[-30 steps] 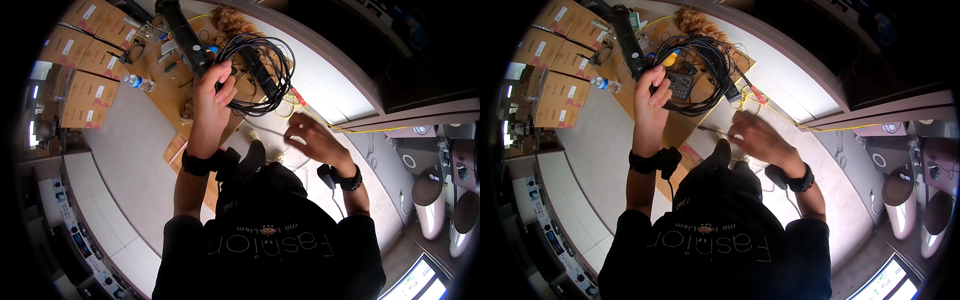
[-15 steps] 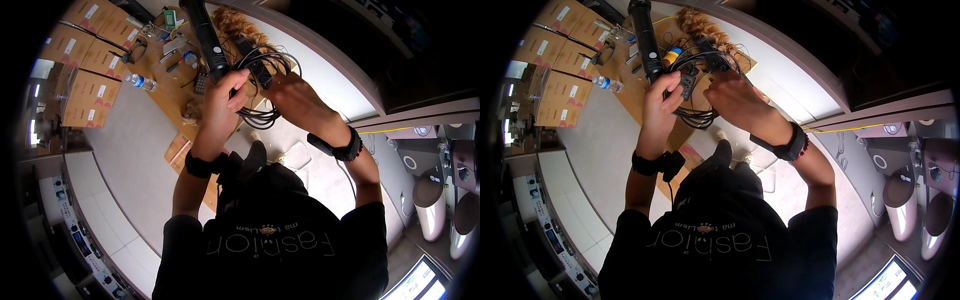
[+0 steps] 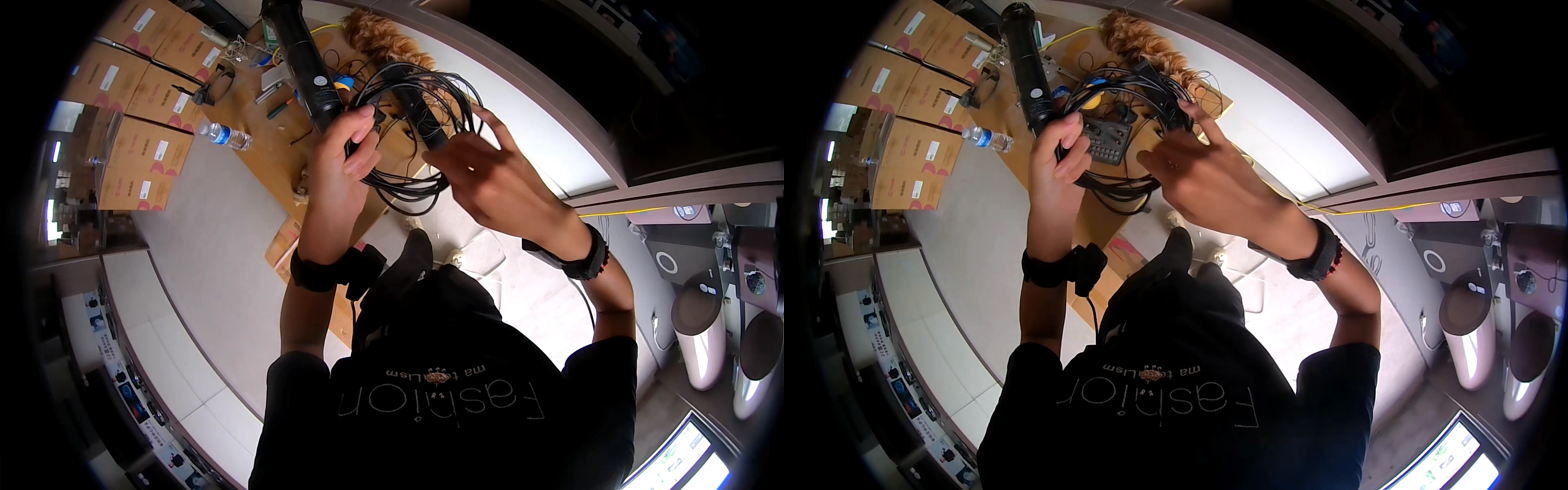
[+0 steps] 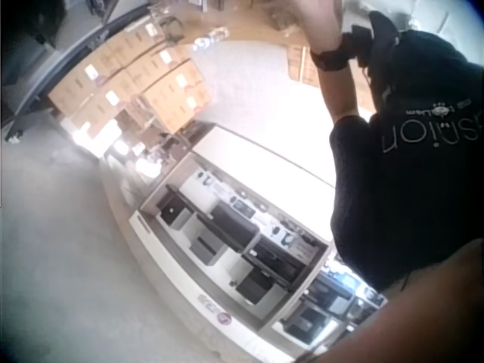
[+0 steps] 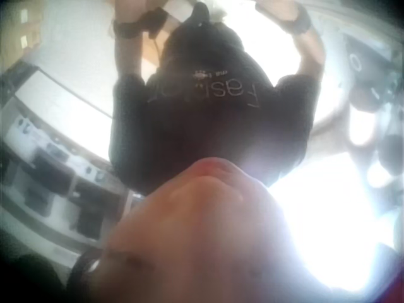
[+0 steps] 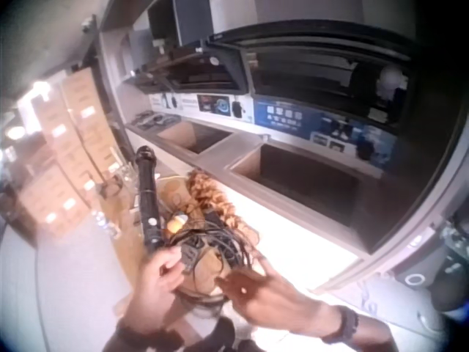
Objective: The person connects cables to an electronic device on a desk, then handles a brown cloth and another small electronic component.
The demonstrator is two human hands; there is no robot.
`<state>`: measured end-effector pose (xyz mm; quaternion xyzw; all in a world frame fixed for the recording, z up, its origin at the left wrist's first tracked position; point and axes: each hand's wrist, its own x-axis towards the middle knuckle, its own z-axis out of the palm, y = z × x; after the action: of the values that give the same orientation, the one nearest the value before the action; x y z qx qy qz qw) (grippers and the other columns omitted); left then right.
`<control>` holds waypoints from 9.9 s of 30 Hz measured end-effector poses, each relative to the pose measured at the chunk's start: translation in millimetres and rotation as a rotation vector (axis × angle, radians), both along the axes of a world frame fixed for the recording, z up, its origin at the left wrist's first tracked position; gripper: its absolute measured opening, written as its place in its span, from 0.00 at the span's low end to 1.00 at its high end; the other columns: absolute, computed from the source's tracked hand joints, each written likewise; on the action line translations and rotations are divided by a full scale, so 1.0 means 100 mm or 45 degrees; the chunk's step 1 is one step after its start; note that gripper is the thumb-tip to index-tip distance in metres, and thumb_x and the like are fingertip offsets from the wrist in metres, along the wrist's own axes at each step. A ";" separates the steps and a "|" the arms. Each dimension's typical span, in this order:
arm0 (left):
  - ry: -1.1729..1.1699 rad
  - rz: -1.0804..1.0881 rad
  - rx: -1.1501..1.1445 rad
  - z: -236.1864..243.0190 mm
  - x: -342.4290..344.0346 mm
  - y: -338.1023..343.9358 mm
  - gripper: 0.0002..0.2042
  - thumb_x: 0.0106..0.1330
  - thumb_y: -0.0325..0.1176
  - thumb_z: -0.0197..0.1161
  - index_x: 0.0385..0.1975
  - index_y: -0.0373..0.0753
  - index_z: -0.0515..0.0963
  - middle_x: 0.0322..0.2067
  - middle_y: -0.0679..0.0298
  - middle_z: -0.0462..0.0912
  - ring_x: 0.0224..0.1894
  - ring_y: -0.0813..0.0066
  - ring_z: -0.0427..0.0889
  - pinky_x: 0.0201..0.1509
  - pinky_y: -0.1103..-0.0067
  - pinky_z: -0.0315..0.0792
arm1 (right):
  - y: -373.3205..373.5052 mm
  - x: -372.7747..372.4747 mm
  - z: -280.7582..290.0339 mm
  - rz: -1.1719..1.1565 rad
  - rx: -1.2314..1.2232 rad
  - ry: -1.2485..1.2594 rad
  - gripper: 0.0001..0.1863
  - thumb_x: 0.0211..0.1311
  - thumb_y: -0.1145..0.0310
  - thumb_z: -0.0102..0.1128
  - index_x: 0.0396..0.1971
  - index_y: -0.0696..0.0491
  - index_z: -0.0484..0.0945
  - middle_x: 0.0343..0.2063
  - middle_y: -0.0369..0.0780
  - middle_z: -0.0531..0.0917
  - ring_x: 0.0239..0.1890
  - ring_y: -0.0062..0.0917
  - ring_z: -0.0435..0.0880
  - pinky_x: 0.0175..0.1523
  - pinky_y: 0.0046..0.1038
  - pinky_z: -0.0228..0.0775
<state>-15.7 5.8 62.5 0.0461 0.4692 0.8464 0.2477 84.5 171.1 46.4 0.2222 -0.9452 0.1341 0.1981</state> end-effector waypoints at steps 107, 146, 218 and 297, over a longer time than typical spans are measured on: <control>-0.110 0.575 -1.467 -3.01 0.34 -2.15 0.16 0.52 0.32 0.58 0.41 0.40 0.66 0.25 0.50 0.77 0.31 0.51 0.77 0.29 0.68 0.70 | -2.09 -0.95 -3.11 -0.231 -0.657 -1.432 0.16 0.53 0.61 0.52 0.19 0.61 0.71 0.08 0.40 0.73 0.11 0.25 0.75 0.20 0.26 0.65; -0.472 0.545 -2.136 -4.73 3.13 -3.35 0.31 0.44 0.28 0.65 0.50 0.36 0.59 0.43 0.52 0.63 0.45 0.56 0.67 0.50 0.69 0.64 | -1.63 0.12 -4.87 0.166 -1.053 -1.969 0.12 0.41 0.72 0.57 0.31 0.55 0.77 0.22 0.39 0.80 0.24 0.22 0.79 0.30 0.21 0.70; 0.531 -0.428 -0.946 -3.21 -2.47 -0.76 0.12 0.45 0.29 0.65 0.28 0.35 0.70 0.26 0.64 0.73 0.30 0.74 0.73 0.36 0.80 0.66 | -0.74 -2.46 -3.36 -0.981 -1.935 -0.991 0.09 0.44 0.70 0.55 0.28 0.57 0.77 0.18 0.39 0.78 0.23 0.21 0.77 0.31 0.21 0.67; 0.690 -0.207 -2.227 -3.10 -2.29 -0.90 0.47 0.38 0.54 0.66 0.56 0.34 0.50 0.55 0.56 0.58 0.59 0.62 0.57 0.55 0.41 0.36 | -1.60 -3.14 -3.53 -1.551 -1.001 -0.873 0.13 0.47 0.60 0.52 0.27 0.53 0.77 0.30 0.47 0.79 0.35 0.42 0.77 0.43 0.37 0.67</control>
<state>-244.7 -84.3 -247.5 0.0719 0.9796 0.1303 0.1347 -229.6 11.3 -306.5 -0.4726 -0.7922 0.3862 -0.0011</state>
